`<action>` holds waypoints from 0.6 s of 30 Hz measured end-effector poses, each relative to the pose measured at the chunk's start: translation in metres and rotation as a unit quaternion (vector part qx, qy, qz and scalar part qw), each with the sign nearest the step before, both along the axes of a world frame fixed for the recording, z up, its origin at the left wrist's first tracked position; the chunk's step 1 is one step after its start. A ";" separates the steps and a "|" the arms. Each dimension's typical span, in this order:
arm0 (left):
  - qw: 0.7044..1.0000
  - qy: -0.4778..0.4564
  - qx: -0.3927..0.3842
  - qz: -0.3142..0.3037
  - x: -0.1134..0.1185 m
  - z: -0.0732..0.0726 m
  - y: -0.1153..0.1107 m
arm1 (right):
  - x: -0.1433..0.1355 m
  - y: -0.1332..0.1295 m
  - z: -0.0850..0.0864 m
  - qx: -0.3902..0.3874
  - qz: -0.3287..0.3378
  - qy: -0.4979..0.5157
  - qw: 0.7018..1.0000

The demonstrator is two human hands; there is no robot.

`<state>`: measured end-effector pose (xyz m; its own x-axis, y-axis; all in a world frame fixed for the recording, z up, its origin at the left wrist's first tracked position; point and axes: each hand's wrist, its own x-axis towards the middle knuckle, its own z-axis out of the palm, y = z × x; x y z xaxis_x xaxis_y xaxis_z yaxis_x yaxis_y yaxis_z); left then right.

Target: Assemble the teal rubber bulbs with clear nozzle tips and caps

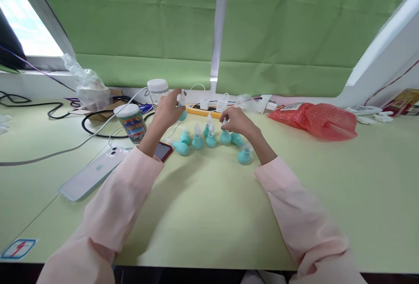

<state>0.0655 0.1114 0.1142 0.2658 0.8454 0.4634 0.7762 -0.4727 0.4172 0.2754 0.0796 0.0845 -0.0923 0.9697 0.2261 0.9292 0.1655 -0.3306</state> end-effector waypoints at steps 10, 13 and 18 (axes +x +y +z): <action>0.990 0.044 -0.124 -0.051 0.019 -0.041 0.053 | 0.010 0.014 -0.015 0.025 -0.004 0.004 1.000; 0.981 0.064 -0.160 -0.086 0.021 -0.049 0.059 | 0.008 0.012 -0.012 0.020 0.008 0.003 1.000; 0.969 0.096 -0.196 -0.114 0.021 -0.054 0.062 | 0.007 0.003 -0.003 -0.007 0.016 0.002 1.000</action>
